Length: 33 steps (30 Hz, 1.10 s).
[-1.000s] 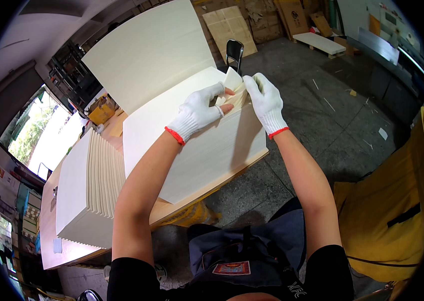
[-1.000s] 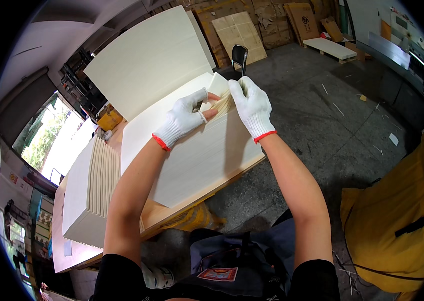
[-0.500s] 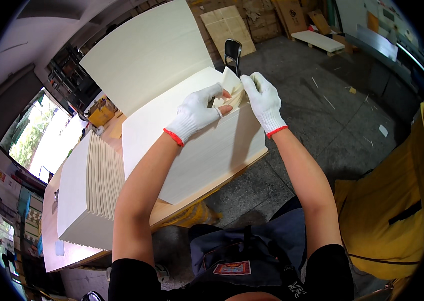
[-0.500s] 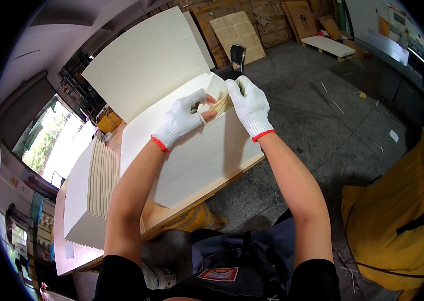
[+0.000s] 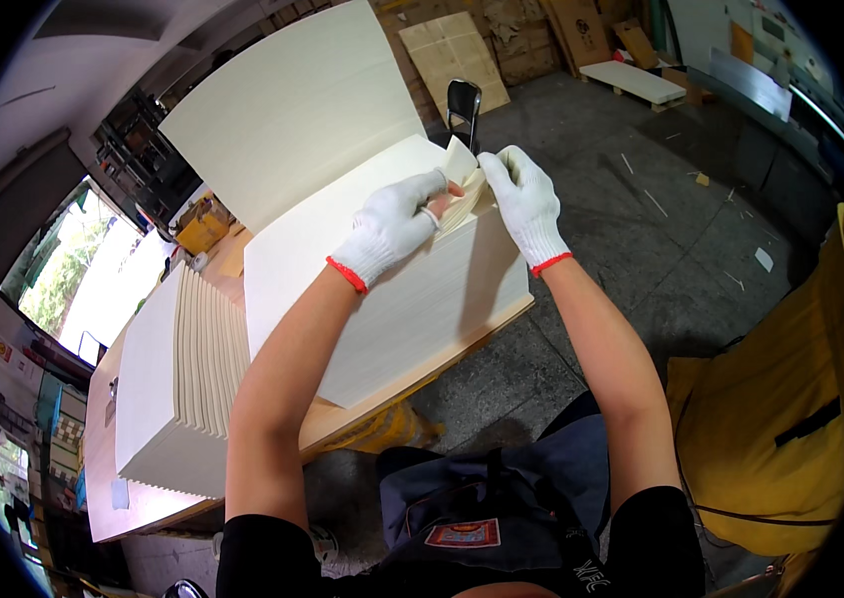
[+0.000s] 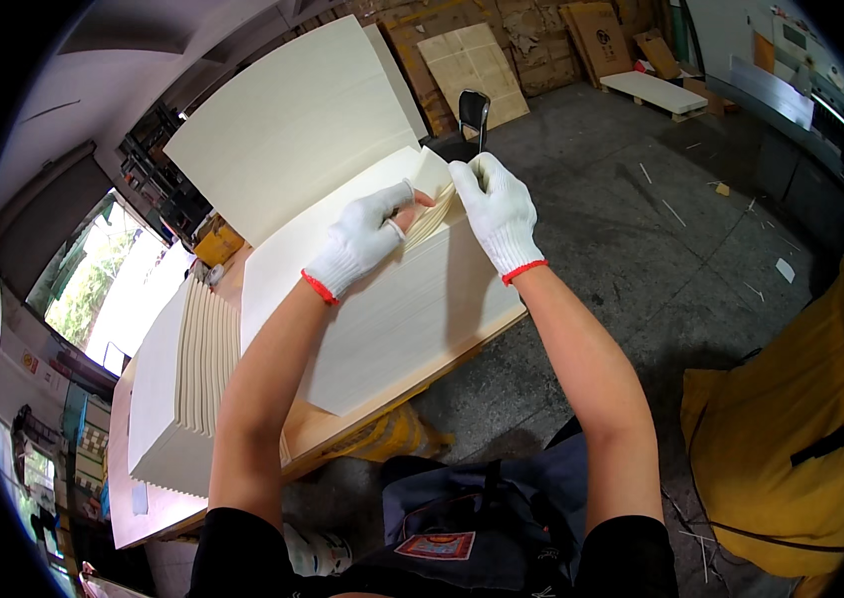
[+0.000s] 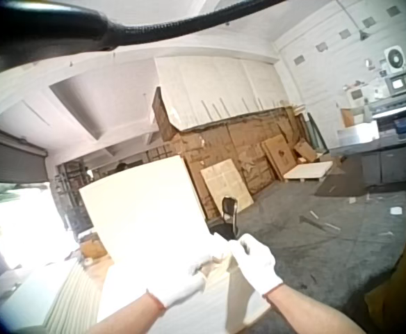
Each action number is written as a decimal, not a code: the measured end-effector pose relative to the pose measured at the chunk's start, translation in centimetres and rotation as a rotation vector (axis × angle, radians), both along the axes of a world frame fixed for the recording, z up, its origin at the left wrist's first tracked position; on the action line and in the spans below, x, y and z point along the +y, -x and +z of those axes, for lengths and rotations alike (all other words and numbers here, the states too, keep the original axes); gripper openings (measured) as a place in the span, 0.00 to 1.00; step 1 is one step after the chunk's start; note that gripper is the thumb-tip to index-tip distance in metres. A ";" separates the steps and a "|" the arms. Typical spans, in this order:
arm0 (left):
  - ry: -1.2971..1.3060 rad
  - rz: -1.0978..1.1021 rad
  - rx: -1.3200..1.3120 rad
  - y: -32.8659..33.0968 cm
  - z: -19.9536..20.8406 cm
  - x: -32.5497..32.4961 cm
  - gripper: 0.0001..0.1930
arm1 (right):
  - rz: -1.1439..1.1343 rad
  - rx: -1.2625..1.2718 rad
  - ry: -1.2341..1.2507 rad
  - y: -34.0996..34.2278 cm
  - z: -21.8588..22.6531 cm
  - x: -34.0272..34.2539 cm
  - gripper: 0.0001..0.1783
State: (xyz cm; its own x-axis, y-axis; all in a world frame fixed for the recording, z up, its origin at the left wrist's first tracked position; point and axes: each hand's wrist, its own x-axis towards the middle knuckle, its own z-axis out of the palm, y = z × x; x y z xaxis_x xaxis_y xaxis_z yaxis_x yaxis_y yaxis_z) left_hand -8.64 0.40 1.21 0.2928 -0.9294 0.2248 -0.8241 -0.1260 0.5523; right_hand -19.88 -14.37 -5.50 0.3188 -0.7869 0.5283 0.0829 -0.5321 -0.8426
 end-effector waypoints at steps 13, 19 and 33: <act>0.084 0.021 -0.020 0.2 0.2 0.3 0.16 | -0.133 0.534 0.168 3.6 1.3 -1.3 0.34; 0.081 -0.004 0.026 -0.5 -0.6 -0.3 0.18 | -0.069 0.528 0.919 4.2 2.6 -3.1 0.22; 0.021 -0.002 0.054 0.3 0.3 0.0 0.14 | 0.065 0.220 0.076 1.2 0.9 -1.0 0.30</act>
State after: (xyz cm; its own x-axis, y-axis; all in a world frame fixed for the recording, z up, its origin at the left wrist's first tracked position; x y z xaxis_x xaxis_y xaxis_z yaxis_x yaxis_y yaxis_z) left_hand -8.89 0.38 1.53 0.3034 -0.9252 0.2280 -0.7935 -0.1128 0.5981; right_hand -21.09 -15.41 -4.59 0.4811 -0.7220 0.4973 -0.0622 -0.5939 -0.8021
